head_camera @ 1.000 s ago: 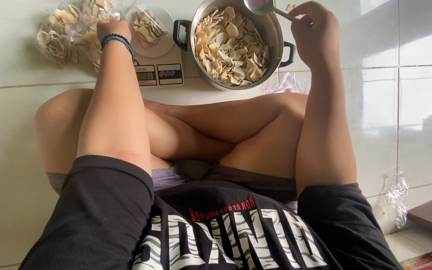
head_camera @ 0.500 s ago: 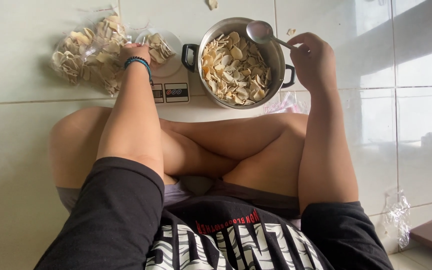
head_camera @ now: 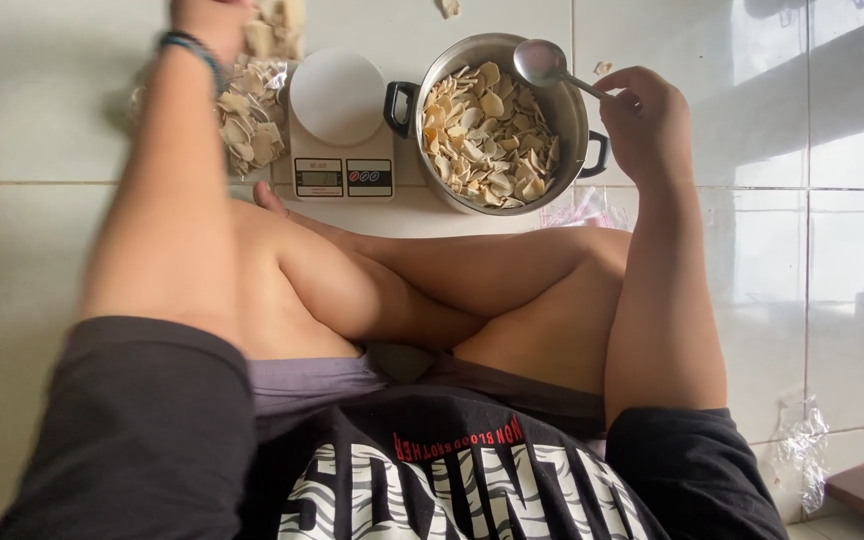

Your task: Manually transferring dried snack pieces from a large pot into individual plastic bags for packaging.

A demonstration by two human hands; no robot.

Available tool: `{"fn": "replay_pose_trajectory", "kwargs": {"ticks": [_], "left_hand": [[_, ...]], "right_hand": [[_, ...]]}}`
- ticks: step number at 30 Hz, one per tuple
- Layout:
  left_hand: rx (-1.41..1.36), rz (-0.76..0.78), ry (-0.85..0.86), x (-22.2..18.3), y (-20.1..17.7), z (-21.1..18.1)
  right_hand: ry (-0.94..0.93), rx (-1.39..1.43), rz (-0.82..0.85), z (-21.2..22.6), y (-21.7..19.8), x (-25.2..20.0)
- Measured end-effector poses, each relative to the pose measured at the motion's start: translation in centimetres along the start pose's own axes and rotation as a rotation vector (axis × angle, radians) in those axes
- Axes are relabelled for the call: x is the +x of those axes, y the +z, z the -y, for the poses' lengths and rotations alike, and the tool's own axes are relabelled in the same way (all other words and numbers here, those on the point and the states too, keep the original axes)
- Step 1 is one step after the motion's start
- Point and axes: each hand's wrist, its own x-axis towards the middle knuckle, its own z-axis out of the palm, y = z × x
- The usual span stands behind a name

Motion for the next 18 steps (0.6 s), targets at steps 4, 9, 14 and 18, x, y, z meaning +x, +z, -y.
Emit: {"fn": "replay_pose_trajectory", "kwargs": {"ticks": [4,9,14,18], "left_hand": [[0.18,0.311,0.029,-3.4,-11.0,-0.4],[0.187,0.339,-0.246,-9.4,-16.4,3.8],[-0.073,0.417,-0.381,-12.2,-16.8,7.4],[-0.307,0.43,-0.338,-12.9,-18.1,9.6]], "right_hand": [[-0.001,0.005,-0.003,0.1,0.0,0.2],[-0.021,-0.027,0.003,-0.8,0.6,1.0],[-0.002,-0.038,0.017,-0.6,1.0,0.7],[0.0,-0.061,0.018,-0.9,1.2,0.9]]}}
